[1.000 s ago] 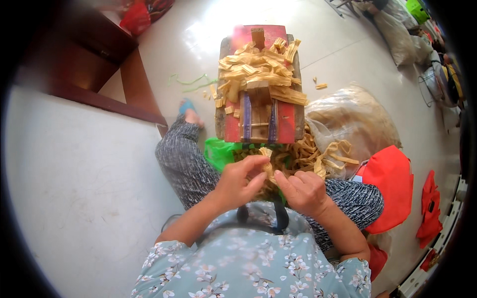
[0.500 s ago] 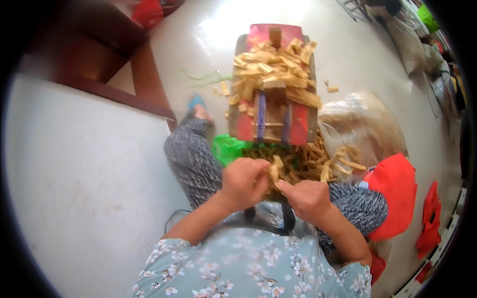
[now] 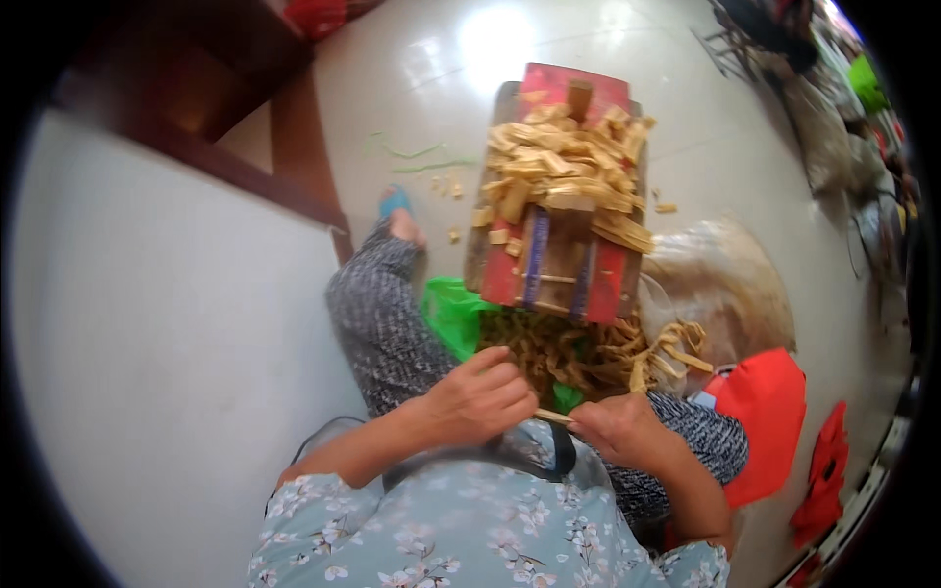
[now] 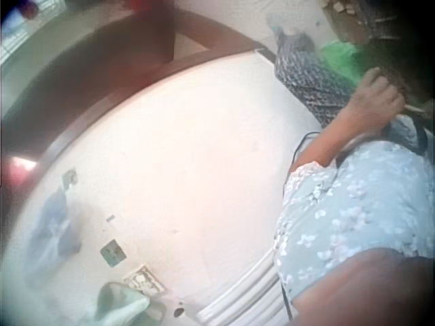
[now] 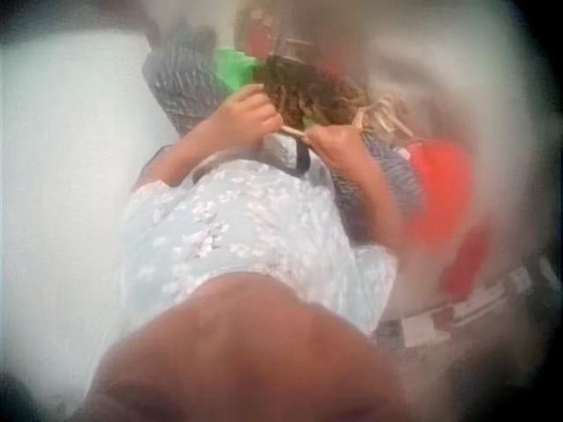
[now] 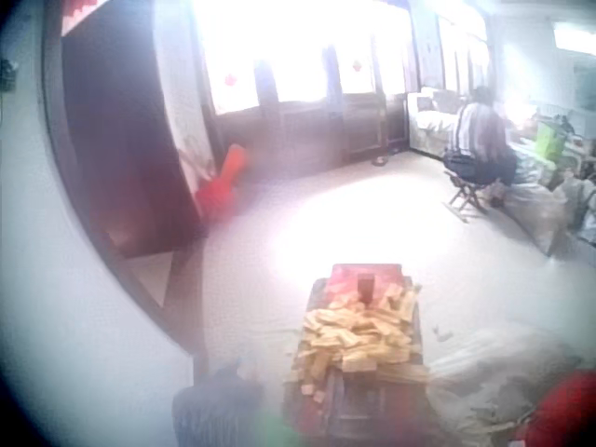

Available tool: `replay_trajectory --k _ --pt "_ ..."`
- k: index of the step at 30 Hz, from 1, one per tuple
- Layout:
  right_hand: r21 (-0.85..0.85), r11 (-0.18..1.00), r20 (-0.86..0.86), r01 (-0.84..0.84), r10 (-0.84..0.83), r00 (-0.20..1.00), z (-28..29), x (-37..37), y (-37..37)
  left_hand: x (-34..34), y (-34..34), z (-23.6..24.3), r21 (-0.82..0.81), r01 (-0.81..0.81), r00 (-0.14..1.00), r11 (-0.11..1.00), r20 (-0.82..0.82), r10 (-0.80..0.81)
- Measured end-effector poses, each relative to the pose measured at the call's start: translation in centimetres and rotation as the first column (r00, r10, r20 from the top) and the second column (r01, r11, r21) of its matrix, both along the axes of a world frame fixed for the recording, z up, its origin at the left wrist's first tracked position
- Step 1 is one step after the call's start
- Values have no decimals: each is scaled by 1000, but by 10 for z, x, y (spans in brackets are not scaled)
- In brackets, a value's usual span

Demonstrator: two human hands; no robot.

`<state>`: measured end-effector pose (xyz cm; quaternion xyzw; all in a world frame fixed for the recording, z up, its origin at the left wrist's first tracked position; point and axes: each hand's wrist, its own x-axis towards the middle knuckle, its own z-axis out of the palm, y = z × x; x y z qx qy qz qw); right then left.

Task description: The person picks up strips of food material from their lap, folds and ties them into small knots, and places the finished knots onto a wooden block.

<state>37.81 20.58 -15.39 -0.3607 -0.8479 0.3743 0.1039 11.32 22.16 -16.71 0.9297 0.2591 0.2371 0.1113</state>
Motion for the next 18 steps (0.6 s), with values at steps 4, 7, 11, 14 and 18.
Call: replay_trajectory --k 4,7,11,14,18 --pt "86 995 -6 52 -52 999 -4 5 14 4 12 3 -73 -99 995 992 10 100" --pt "314 936 -41 163 -158 987 -4 8 50 9 46 10 -83 -235 968 968 73 241" --pt "499 814 -144 297 -260 955 3 5 102 16 94 24 -50 -359 924 932 118 362" --pt "556 747 -273 365 -250 929 -1 0 131 20 117 30 -34 -421 898 906 124 422" --pt "488 833 110 260 -354 929 -38 12 134 10 122 4 -62 -492 865 868 76 496"
